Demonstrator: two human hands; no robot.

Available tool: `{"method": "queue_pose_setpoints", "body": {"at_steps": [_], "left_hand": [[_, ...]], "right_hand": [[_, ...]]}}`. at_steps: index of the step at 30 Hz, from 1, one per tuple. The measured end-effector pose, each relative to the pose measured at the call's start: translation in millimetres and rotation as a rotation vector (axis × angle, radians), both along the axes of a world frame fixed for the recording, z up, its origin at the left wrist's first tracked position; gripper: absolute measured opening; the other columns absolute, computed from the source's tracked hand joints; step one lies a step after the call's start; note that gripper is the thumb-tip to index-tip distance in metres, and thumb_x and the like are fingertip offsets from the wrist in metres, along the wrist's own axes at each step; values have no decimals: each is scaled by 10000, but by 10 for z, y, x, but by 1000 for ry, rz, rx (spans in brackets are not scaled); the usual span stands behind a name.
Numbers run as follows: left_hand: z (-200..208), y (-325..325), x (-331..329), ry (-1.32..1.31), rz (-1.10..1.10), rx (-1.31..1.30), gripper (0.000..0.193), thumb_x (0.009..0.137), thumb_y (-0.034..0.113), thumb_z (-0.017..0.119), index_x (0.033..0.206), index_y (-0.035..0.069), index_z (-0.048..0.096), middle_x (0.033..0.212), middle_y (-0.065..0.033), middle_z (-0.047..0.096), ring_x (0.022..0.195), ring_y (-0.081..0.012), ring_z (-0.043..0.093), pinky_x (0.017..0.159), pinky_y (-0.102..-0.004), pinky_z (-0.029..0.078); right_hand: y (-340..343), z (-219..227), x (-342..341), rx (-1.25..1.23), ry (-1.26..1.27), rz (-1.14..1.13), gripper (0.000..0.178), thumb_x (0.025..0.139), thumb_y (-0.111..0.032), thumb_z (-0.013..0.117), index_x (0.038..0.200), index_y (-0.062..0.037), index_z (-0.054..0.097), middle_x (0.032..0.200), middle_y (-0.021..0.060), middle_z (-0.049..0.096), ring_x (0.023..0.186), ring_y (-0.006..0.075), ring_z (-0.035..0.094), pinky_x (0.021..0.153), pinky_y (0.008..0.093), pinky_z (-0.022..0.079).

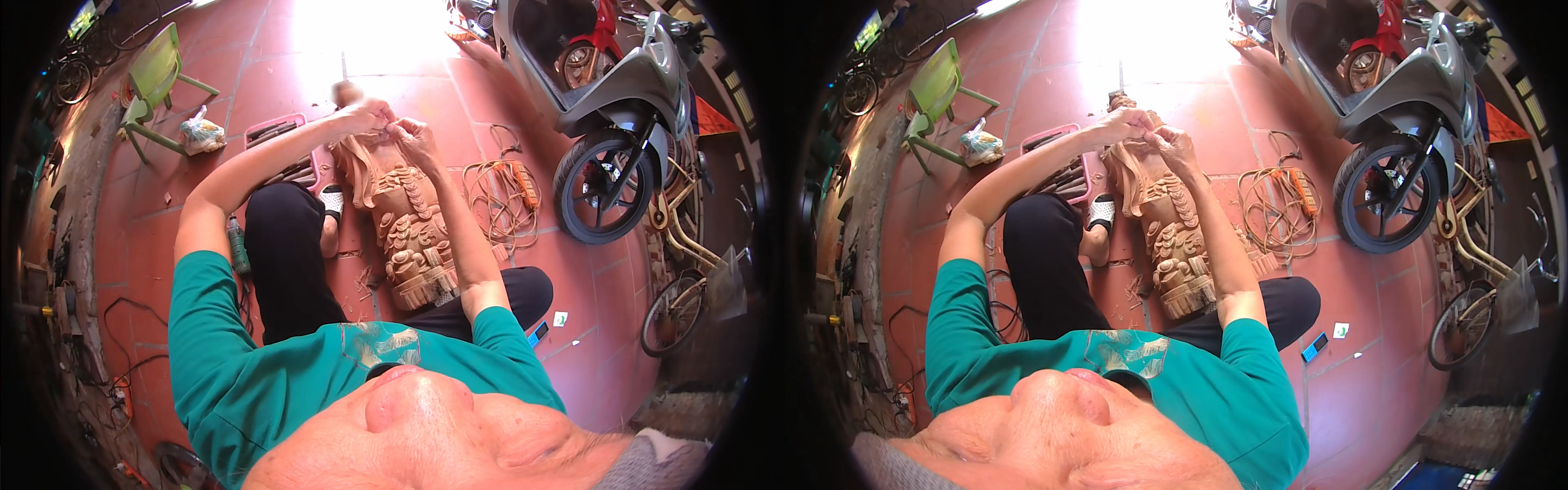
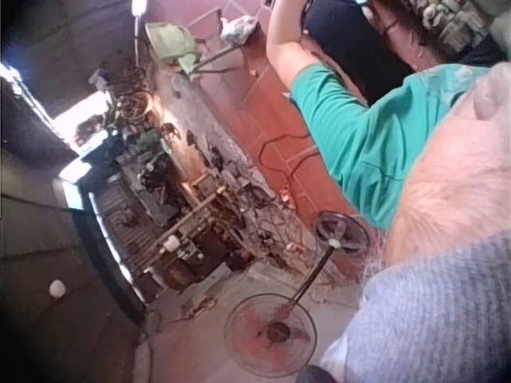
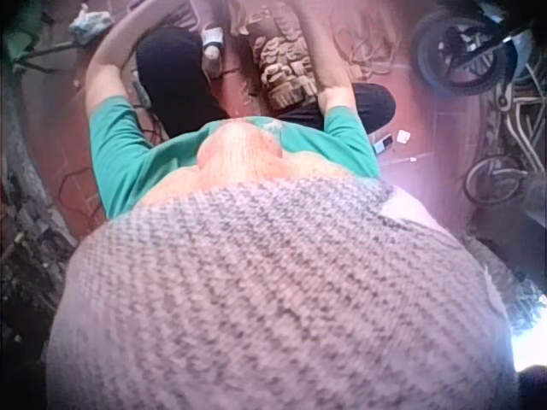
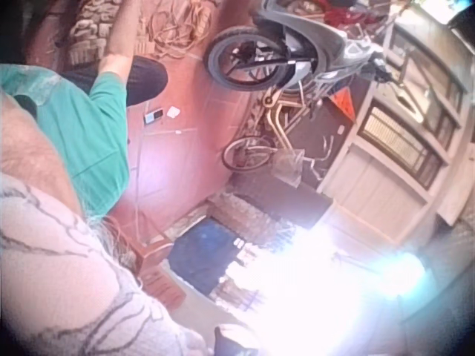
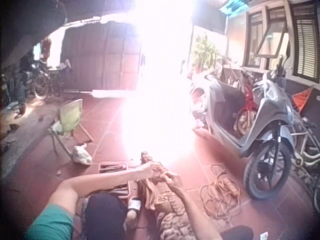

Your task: The person is carving a wooden sculpture, focusing on the details of the figure's face and clothing. They use a small tool to refine the features, carefully shaping the wood.

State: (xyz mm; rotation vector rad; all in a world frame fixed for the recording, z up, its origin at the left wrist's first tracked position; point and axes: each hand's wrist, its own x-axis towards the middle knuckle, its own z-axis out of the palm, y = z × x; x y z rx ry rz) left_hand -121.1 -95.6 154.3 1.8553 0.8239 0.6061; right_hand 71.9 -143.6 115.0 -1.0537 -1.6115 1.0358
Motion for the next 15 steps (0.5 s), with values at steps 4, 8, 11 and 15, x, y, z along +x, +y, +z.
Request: {"method": "queue_pose_setpoints", "body": {"at_steps": [4, 8, 11, 15], "left_hand": [[310, -102, 125, 173, -32, 72, 171, 932, 128, 600, 1040, 5, 651, 861, -26, 677, 747, -98, 610, 657, -255, 502], [495, -102, 326, 324, -126, 230, 160, 898, 137, 583, 910, -4, 659, 711, -52, 646, 653, -112, 601, 591, -266, 487], [470, -122, 446, 314, -132, 189, 145, 878, 107, 578, 895, -17, 650, 717, -60, 657, 651, -116, 607, 566, -277, 484], [431, -203, 642, 265, -175, 102, 156, 854, 97, 601, 934, -24, 658, 790, -69, 686, 667, -127, 618, 581, -278, 499]], "right_hand": [[-156, 189, 109, 28, -99, -163, 212, 974, -196, 635, 894, -8, 691, 784, 18, 665, 718, 71, 573, 660, 241, 468], [-249, 172, 264, 9, 39, -216, 238, 959, -214, 641, 880, 5, 691, 717, 24, 664, 660, 72, 556, 602, 248, 449], [-404, 194, 315, -5, 136, -126, 236, 947, -234, 673, 859, -15, 686, 712, -10, 643, 632, 58, 519, 569, 229, 412], [-481, 165, 527, -79, 92, -55, 255, 933, -305, 700, 887, -55, 704, 753, -29, 643, 688, 50, 542, 667, 218, 435]]}}
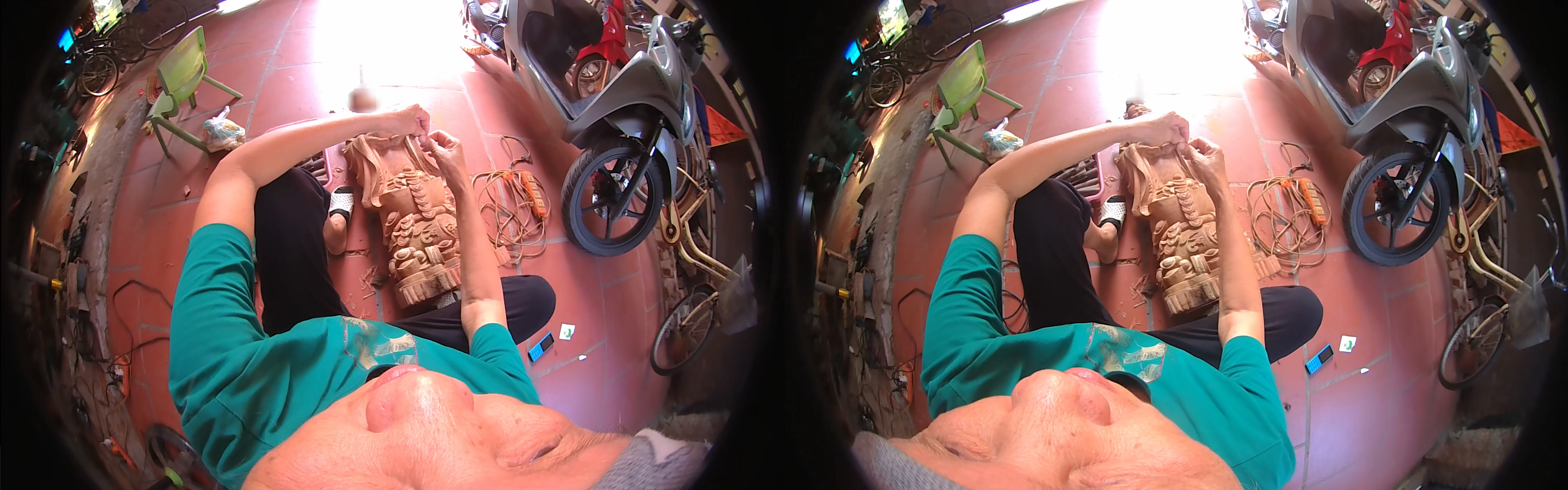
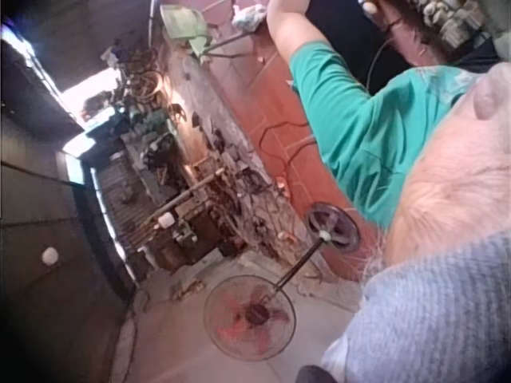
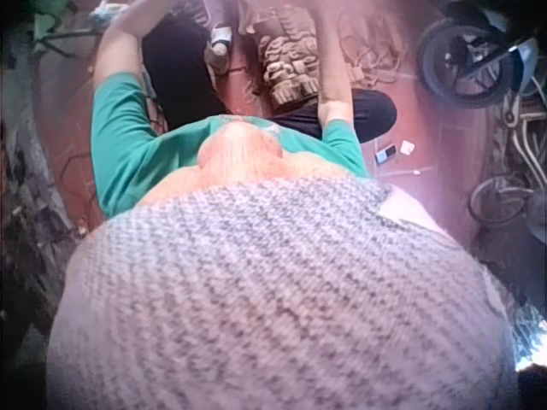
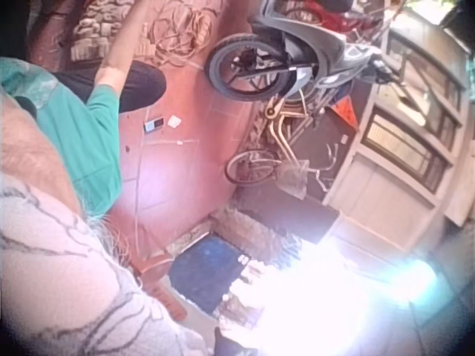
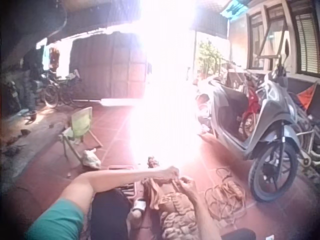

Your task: The person is carving a wooden sculpture, focusing on the details of the figure's face and clothing. They use a small tool to refine the features, carefully shaping the wood.

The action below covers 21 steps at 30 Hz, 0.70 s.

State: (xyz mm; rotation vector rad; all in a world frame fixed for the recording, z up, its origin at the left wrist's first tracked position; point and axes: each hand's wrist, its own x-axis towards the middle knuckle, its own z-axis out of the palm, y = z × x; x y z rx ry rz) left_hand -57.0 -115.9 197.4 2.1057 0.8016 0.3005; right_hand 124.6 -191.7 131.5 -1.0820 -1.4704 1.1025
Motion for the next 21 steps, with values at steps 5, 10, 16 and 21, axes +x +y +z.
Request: {"method": "queue_pose_setpoints", "body": {"at_steps": [5, 10, 16, 21], "left_hand": [[67, -112, 48, 50, 64, -20, 216, 814, 107, 638, 987, -19, 671, 827, -67, 700, 731, -126, 644, 649, -265, 520], [-36, -87, -99, 40, 82, -36, 189, 802, 135, 660, 939, 7, 689, 809, -50, 686, 743, -115, 641, 659, -260, 514], [-170, -80, -113, 124, 70, -96, 172, 831, 166, 654, 909, 16, 685, 736, -31, 649, 677, -111, 614, 609, -265, 491], [-139, -111, -30, 169, 89, -40, 189, 845, 207, 650, 887, 25, 682, 675, -40, 632, 630, -112, 595, 566, -257, 456]], "right_hand": [[18, -60, 114, -45, 92, 71, 255, 927, -304, 708, 879, -53, 708, 727, -43, 632, 672, 36, 531, 624, 210, 424], [-40, -31, 117, -116, 73, 84, 233, 915, -266, 716, 876, -36, 712, 710, -30, 629, 601, 39, 518, 534, 212, 404], [7, -95, 53, -17, -69, -1, 196, 897, -207, 713, 824, -25, 724, 628, -33, 596, 560, 44, 488, 492, 236, 364], [-8, -87, 98, 55, -164, -92, 190, 880, -211, 730, 811, -34, 732, 602, -36, 593, 549, 40, 484, 488, 246, 372]]}}
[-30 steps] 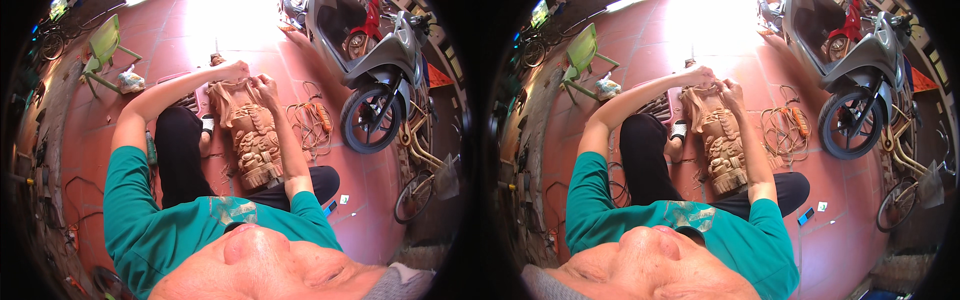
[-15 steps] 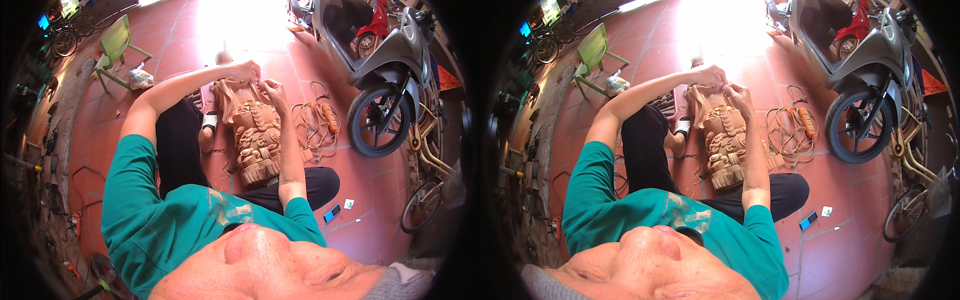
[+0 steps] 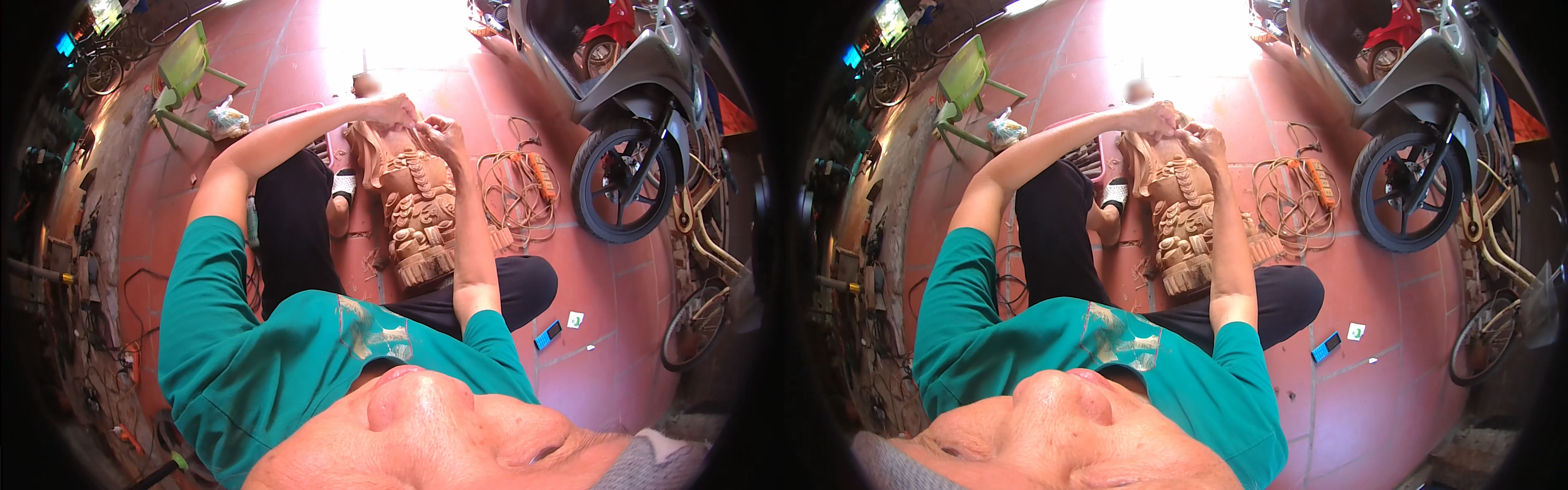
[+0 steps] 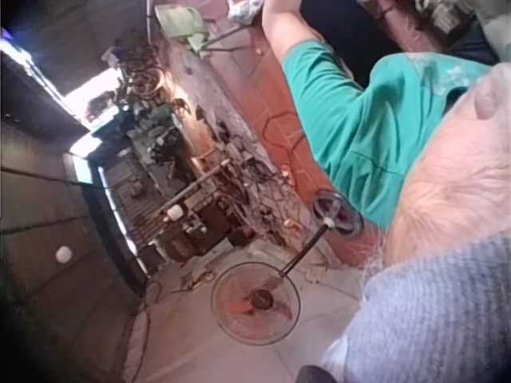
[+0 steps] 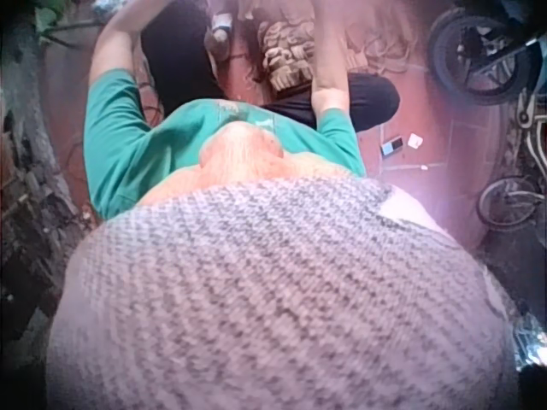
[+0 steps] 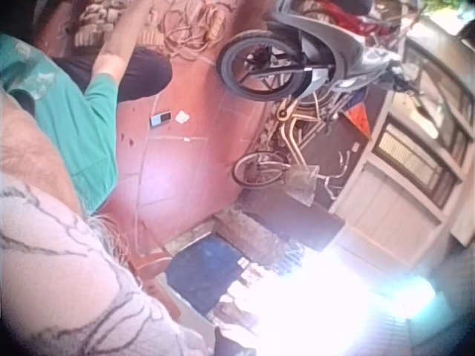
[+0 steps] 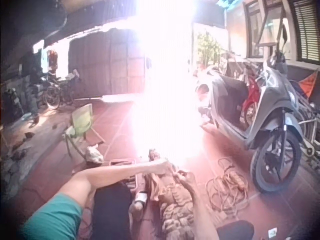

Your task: The person is carving a wooden sculpture, focusing on the details of the figure's face and clothing. They use a small tool to refine the features, carefully shaping the wood.

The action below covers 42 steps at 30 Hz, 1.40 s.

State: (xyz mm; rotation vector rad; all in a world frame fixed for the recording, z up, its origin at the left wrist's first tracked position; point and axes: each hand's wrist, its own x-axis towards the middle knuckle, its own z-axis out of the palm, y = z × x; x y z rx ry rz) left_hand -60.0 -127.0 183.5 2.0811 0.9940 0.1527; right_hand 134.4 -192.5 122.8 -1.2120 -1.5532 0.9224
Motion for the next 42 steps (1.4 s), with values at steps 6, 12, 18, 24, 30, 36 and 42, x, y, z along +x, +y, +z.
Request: {"method": "queue_pose_setpoints", "body": {"at_steps": [6, 12, 18, 24, 30, 36, 42], "left_hand": [[-32, 41, -12, -35, 18, 11, 181, 842, 206, 638, 831, 31, 683, 650, -35, 638, 594, -102, 574, 538, -255, 427], [5, 24, -33, 25, -8, 74, 215, 866, 230, 627, 778, 39, 668, 635, -32, 647, 588, -99, 586, 538, -268, 446], [-8, -21, -49, -55, -48, -6, 264, 947, 275, 608, 829, 47, 666, 620, -6, 629, 585, -89, 576, 530, -252, 432], [-83, 92, -63, -98, -91, 7, 229, 938, 248, 613, 815, 60, 662, 600, 8, 592, 570, -79, 537, 515, -245, 401], [64, -51, -20, -75, -14, 35, 207, 911, 209, 632, 757, 73, 661, 588, 8, 584, 561, -73, 526, 511, -243, 392], [-16, 22, -78, -124, -31, 20, 176, 895, 184, 644, 769, 65, 674, 601, 4, 597, 562, -75, 540, 513, -245, 401], [-9, 11, -58, -115, 27, -8, 184, 898, 192, 644, 774, 60, 670, 614, 2, 598, 566, -79, 544, 514, -249, 407]], "right_hand": [[-30, 20, 38, -94, 74, 24, 147, 877, -163, 731, 818, -28, 730, 612, -31, 610, 553, 33, 504, 483, 231, 370], [-12, -11, -4, -31, 92, 12, 164, 878, -177, 726, 806, -31, 712, 606, -14, 607, 536, 33, 497, 472, 236, 378], [-125, 135, -51, -27, 203, 68, 180, 933, -150, 671, 799, -30, 686, 603, -29, 581, 531, 28, 491, 460, 208, 357], [-48, 24, -43, -90, 238, 47, 169, 918, -154, 689, 801, -33, 688, 635, -24, 595, 560, 31, 500, 496, 208, 376], [-21, -29, 16, -27, 167, 29, 162, 901, -164, 697, 809, -32, 698, 657, -19, 618, 594, 46, 522, 534, 223, 408], [1, -73, 16, -57, 161, 31, 170, 926, -181, 694, 833, -39, 678, 663, -32, 588, 600, 40, 516, 528, 214, 410], [16, -76, 71, -56, 129, 30, 116, 906, -131, 697, 865, -22, 699, 688, -23, 618, 633, 46, 539, 570, 218, 431]]}}
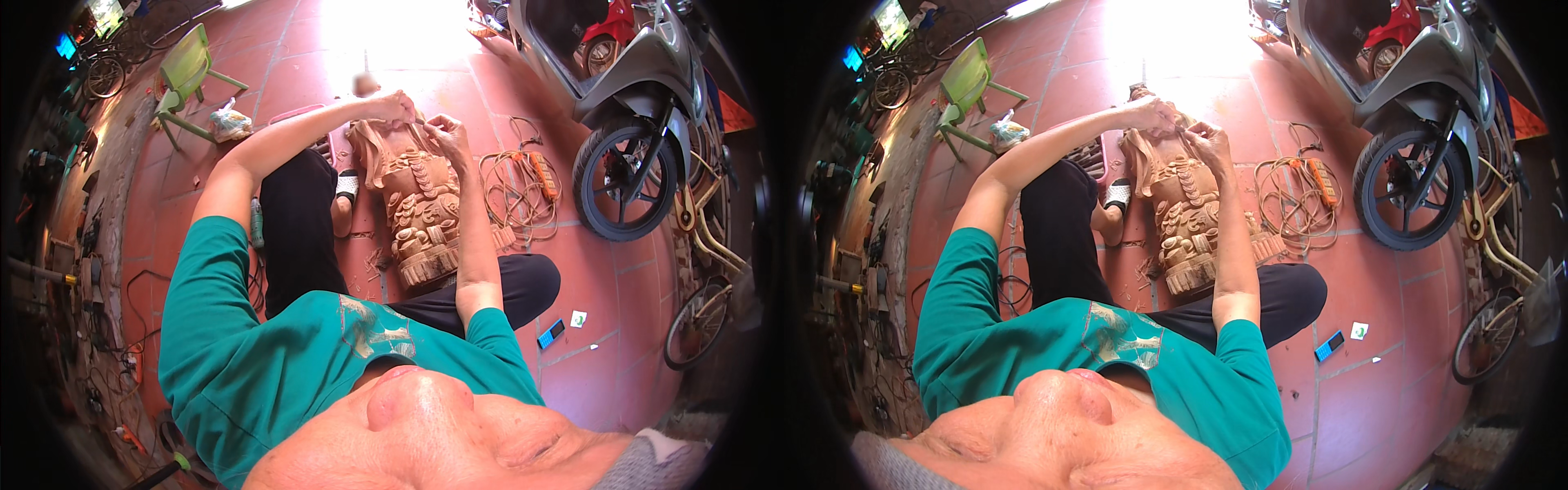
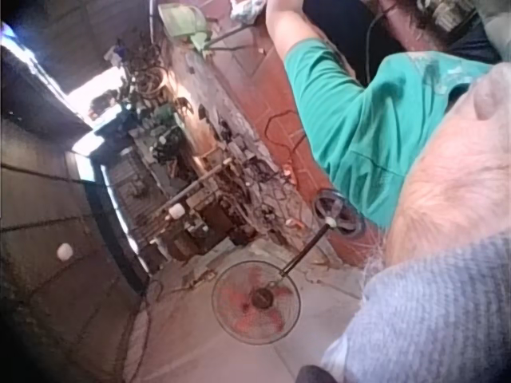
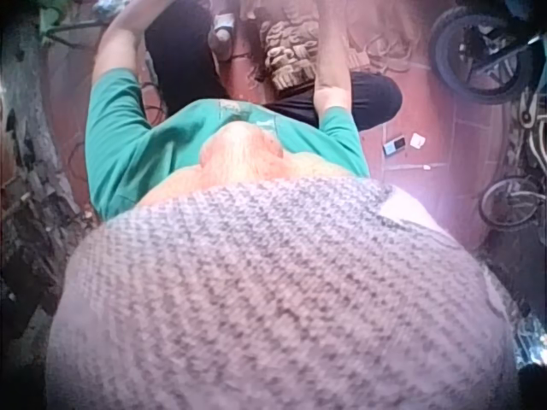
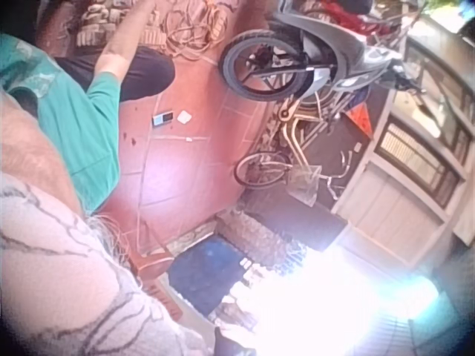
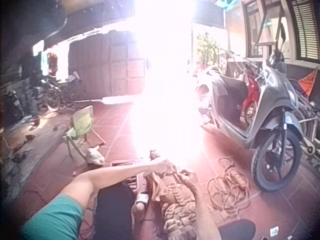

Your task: The person is carving a wooden sculpture, focusing on the details of the figure's face and clothing. They use a small tool to refine the features, carefully shaping the wood.

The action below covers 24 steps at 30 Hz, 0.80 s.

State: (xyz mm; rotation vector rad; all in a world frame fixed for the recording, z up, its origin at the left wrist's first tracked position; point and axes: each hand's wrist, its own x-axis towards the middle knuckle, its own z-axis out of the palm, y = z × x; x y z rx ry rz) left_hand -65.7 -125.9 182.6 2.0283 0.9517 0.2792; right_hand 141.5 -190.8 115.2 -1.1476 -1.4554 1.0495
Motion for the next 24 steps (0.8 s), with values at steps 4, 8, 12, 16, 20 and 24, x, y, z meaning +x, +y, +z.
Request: {"method": "queue_pose_setpoints", "body": {"at_steps": [4, 8, 12, 16, 20, 24], "left_hand": [[-48, 81, -35, -2, -41, 8, 179, 906, 189, 635, 826, 35, 682, 606, -16, 607, 542, -89, 550, 493, -256, 418], [-47, 78, -52, -23, -48, -18, 200, 910, 185, 618, 798, 29, 674, 591, -20, 592, 540, -89, 540, 490, -255, 412], [119, -60, 57, 29, -86, 8, 232, 898, 183, 604, 727, 36, 656, 578, -9, 565, 556, -80, 520, 506, -248, 392], [104, -118, 91, 18, -56, 103, 203, 878, 169, 615, 738, 32, 669, 568, -8, 568, 520, -83, 501, 484, -257, 381], [8, -9, 96, 5, -66, 78, 178, 871, 170, 624, 773, 31, 675, 557, -6, 563, 503, -87, 503, 462, -262, 381], [-9, -21, 166, 44, -19, 48, 164, 867, 179, 634, 811, 31, 678, 556, -3, 567, 504, -91, 516, 460, -262, 393]], "right_hand": [[27, -3, -19, 56, 42, 5, 102, 887, -120, 701, 891, -20, 720, 690, -11, 636, 617, 46, 542, 553, 221, 426], [62, -54, -15, 84, 71, -21, 100, 863, -127, 699, 875, -37, 740, 642, -3, 630, 563, 41, 526, 486, 225, 395], [90, -96, 92, 88, -151, -147, 163, 811, -244, 705, 877, -106, 760, 606, 39, 645, 555, 93, 571, 526, 279, 450], [-69, 73, 14, 113, -368, -259, 188, 796, -270, 703, 876, -106, 744, 708, 60, 670, 641, 156, 630, 625, 320, 497], [-118, 116, 2, 153, -428, -298, 183, 789, -311, 698, 867, -152, 744, 957, 80, 691, 851, 293, 677, 755, 407, 514], [-136, 108, 9, 184, -454, -335, 192, 790, -314, 698, 852, -135, 733, 951, 77, 675, 834, 306, 673, 739, 413, 512]]}}
